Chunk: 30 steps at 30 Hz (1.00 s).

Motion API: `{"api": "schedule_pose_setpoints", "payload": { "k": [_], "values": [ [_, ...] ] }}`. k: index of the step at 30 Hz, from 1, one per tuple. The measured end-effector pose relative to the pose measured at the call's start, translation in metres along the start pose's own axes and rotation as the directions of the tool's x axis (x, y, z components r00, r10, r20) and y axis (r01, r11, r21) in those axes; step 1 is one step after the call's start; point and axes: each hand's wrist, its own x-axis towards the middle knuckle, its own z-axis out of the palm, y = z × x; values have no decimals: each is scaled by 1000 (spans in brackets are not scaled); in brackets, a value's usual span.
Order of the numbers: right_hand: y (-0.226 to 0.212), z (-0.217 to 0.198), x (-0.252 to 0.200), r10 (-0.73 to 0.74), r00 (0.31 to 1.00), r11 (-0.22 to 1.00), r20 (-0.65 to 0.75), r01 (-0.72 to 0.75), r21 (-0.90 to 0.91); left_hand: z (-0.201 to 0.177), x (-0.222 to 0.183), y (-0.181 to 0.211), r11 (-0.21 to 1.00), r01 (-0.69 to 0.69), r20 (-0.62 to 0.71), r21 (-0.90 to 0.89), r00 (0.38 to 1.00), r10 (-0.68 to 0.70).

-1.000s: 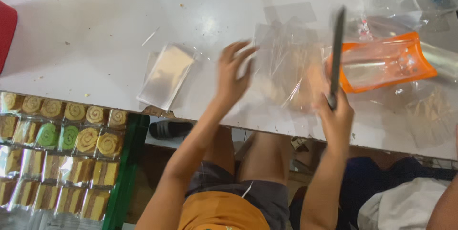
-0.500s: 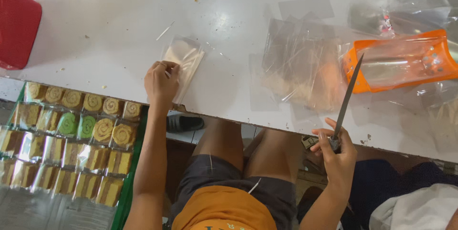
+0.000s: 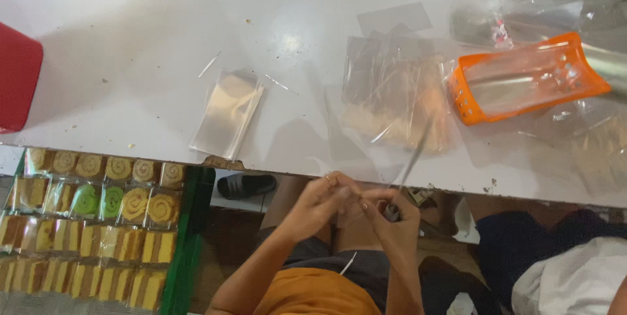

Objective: The person uses a knife to cut and separate thin plastic sheets from a stack on a white table.

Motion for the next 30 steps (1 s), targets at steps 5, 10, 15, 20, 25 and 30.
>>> {"api": "schedule_pose_setpoints", "payload": {
  "k": [5,10,15,20,25,30],
  "values": [
    [-9,2,3,-102,995,994,3,102,-34,-4,-4,18,985,166,77,50,982,-170],
    [-3,-4,7,-23,999,996,25,25,-84,-10,-12,4,983,151,235,100,957,-171],
    [-7,-13,4,98,988,977,116,-118,177,5,-6,4,963,-63,128,263,991,30],
    [-1,-18,-2,243,967,956,76,-252,152,-9,4,13,974,59,-71,218,997,-45],
    [6,-15,0,6,998,995,60,-12,97,-6,13,3,991,83,52,106,995,-89],
    [26,-29,-9,156,984,984,85,-147,-102,-31,28,-14,961,66,-488,-270,851,-196]
  ]
}}
